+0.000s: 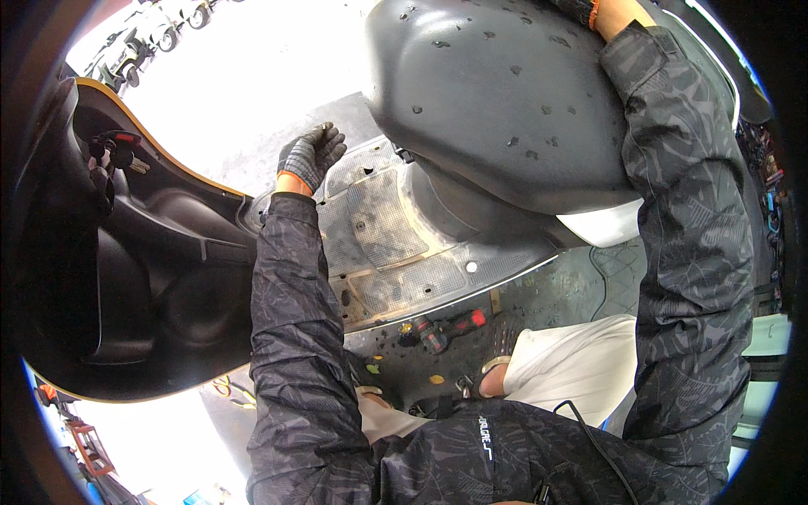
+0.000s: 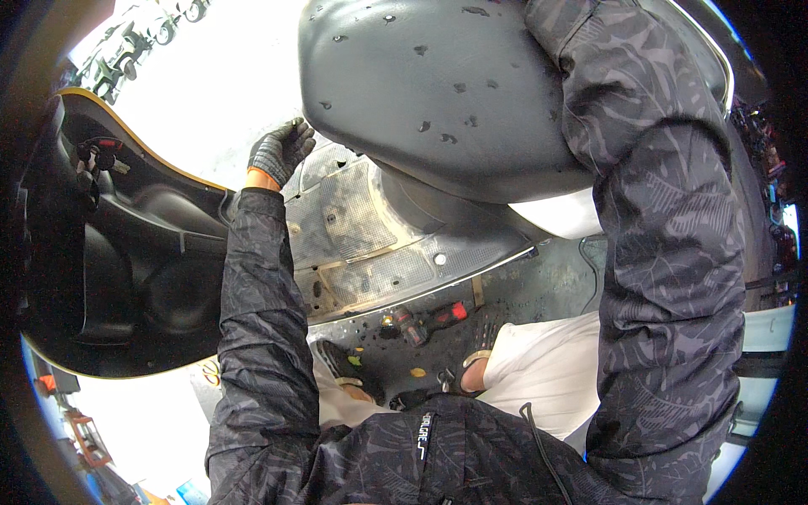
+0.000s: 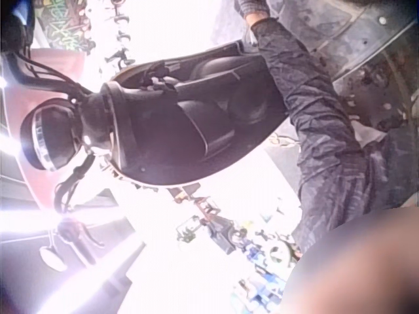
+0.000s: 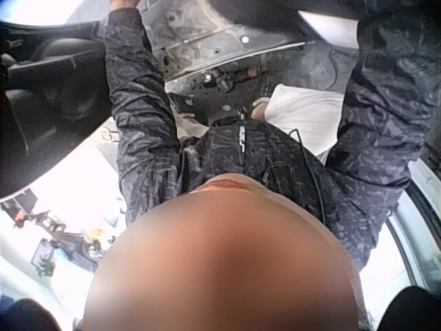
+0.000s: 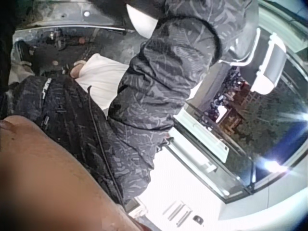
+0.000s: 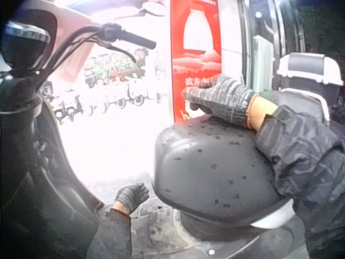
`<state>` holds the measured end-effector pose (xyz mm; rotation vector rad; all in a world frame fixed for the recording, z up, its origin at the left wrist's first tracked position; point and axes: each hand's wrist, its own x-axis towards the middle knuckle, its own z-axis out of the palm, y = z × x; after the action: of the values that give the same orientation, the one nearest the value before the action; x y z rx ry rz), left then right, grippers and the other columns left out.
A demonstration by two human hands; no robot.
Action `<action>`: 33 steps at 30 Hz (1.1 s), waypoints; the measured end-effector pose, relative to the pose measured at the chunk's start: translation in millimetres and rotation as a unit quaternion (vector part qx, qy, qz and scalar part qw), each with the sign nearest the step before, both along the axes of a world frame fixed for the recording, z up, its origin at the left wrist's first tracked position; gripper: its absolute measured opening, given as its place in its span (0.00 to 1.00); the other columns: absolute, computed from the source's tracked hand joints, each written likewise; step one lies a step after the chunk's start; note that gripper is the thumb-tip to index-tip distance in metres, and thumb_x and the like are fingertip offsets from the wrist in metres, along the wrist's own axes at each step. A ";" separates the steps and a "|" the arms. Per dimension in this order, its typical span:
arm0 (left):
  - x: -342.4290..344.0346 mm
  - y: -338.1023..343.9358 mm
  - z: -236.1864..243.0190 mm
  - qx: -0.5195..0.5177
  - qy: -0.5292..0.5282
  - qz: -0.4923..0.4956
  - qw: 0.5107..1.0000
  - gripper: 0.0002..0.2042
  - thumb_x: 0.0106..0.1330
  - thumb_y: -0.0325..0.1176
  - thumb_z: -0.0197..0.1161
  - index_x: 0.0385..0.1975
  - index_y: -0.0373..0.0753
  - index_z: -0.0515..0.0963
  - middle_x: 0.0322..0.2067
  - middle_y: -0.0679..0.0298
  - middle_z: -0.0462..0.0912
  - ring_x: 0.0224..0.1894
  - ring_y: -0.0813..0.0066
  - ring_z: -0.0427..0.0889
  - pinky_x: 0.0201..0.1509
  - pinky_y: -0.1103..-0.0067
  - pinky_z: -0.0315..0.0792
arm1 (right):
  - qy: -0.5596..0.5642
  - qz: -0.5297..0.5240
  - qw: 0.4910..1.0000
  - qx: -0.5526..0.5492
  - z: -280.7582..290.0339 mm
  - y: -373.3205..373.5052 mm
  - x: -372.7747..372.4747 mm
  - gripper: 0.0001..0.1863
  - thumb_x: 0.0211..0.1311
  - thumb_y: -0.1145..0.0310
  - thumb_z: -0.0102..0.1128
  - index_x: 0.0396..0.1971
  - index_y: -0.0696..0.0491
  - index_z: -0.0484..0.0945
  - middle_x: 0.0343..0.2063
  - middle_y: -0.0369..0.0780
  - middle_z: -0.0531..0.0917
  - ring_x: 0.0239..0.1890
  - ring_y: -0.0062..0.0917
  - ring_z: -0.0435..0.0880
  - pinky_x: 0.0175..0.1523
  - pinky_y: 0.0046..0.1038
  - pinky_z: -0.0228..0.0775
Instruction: The person removes the floor mat and seat from a white scooter, then uses a cordless drill to remove screws from the scooter's body panels. The person handles the floor mat, seat, and drill throughout the process.
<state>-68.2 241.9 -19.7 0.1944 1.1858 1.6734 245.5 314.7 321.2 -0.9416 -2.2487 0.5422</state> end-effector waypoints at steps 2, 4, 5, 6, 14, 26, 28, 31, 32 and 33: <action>1.0 -0.1 -0.6 0.026 0.040 0.024 0.999 0.13 0.75 0.34 0.61 0.49 0.28 0.80 0.41 0.52 0.86 0.41 0.58 0.87 0.45 0.67 0.88 | 0.000 0.017 1.000 0.023 -0.6 2.2 -1.2 0.22 0.70 0.49 0.63 0.32 0.55 0.87 0.25 0.38 0.84 0.28 0.22 0.80 0.38 0.28 0.77; -2.2 0.2 -5.5 0.003 0.115 0.073 0.991 0.14 0.73 0.36 0.64 0.47 0.29 0.81 0.35 0.55 0.86 0.35 0.62 0.87 0.38 0.70 0.87 | -0.003 0.014 0.999 0.036 -1.6 4.4 -1.8 0.21 0.70 0.49 0.63 0.32 0.55 0.87 0.24 0.38 0.83 0.27 0.22 0.80 0.37 0.28 0.76; -6.4 -0.5 -9.2 -0.030 0.170 0.104 0.979 0.15 0.72 0.38 0.66 0.45 0.29 0.81 0.32 0.57 0.86 0.31 0.63 0.87 0.34 0.71 0.86 | -0.004 0.012 0.999 0.042 -2.1 5.6 -1.7 0.21 0.70 0.49 0.63 0.32 0.55 0.87 0.23 0.37 0.83 0.27 0.22 0.79 0.36 0.28 0.76; -10.7 -1.0 -14.2 -0.050 0.226 0.132 0.964 0.16 0.71 0.39 0.68 0.43 0.29 0.82 0.28 0.58 0.85 0.28 0.65 0.86 0.30 0.72 0.85 | -0.004 0.018 0.999 0.036 -2.3 6.9 -1.7 0.21 0.70 0.49 0.63 0.32 0.55 0.88 0.23 0.37 0.83 0.26 0.23 0.79 0.36 0.28 0.75; -18.7 -19.9 -36.1 -0.279 0.600 0.022 0.750 0.26 0.67 0.37 0.63 0.66 0.40 0.74 0.61 0.49 0.80 0.54 0.58 0.85 0.60 0.67 0.77 | -0.020 0.004 0.998 0.054 -2.1 10.0 1.0 0.22 0.69 0.47 0.63 0.32 0.54 0.88 0.21 0.37 0.82 0.25 0.24 0.79 0.35 0.29 0.75; 83.4 -63.6 -39.2 -0.342 0.671 -0.213 0.623 0.23 0.70 0.46 0.59 0.52 0.32 0.80 0.50 0.41 0.84 0.55 0.43 0.82 0.60 0.57 0.76 | -0.041 0.023 0.998 0.047 1.0 7.5 2.2 0.23 0.71 0.46 0.59 0.34 0.53 0.88 0.28 0.41 0.87 0.30 0.26 0.83 0.41 0.31 0.78; 82.8 -64.7 -41.9 -0.308 0.679 -0.172 0.644 0.21 0.68 0.45 0.60 0.48 0.30 0.81 0.47 0.40 0.84 0.53 0.42 0.83 0.59 0.58 0.76 | -0.069 0.049 0.991 0.102 1.9 13.4 -3.5 0.24 0.72 0.47 0.58 0.34 0.54 0.87 0.29 0.42 0.87 0.31 0.27 0.84 0.42 0.32 0.78; 82.4 -64.2 -45.8 -0.297 0.712 -0.208 0.602 0.21 0.68 0.45 0.61 0.46 0.31 0.81 0.46 0.41 0.85 0.52 0.43 0.83 0.58 0.58 0.77 | -0.085 0.058 0.985 0.142 1.6 18.1 -6.6 0.24 0.73 0.47 0.56 0.34 0.55 0.87 0.29 0.43 0.88 0.32 0.29 0.85 0.43 0.33 0.78; 80.3 -63.2 -46.6 -0.293 0.718 -0.217 0.594 0.20 0.67 0.45 0.61 0.45 0.32 0.82 0.47 0.42 0.84 0.52 0.44 0.83 0.58 0.59 0.76 | -0.089 0.054 0.984 0.145 1.1 18.1 -4.7 0.24 0.74 0.48 0.55 0.34 0.55 0.87 0.29 0.43 0.88 0.32 0.29 0.85 0.43 0.33 0.78; 79.8 -63.5 -48.9 -0.288 0.730 -0.224 0.577 0.20 0.68 0.45 0.60 0.47 0.32 0.82 0.47 0.43 0.84 0.52 0.43 0.83 0.58 0.58 0.77 | -0.095 0.048 0.983 0.147 0.8 18.4 -4.4 0.24 0.74 0.48 0.55 0.34 0.55 0.87 0.29 0.43 0.88 0.32 0.29 0.85 0.43 0.33 0.77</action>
<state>11.6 178.4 -68.6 1.5152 2.4707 0.2510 241.1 333.1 322.0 -0.7633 -2.4681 0.1577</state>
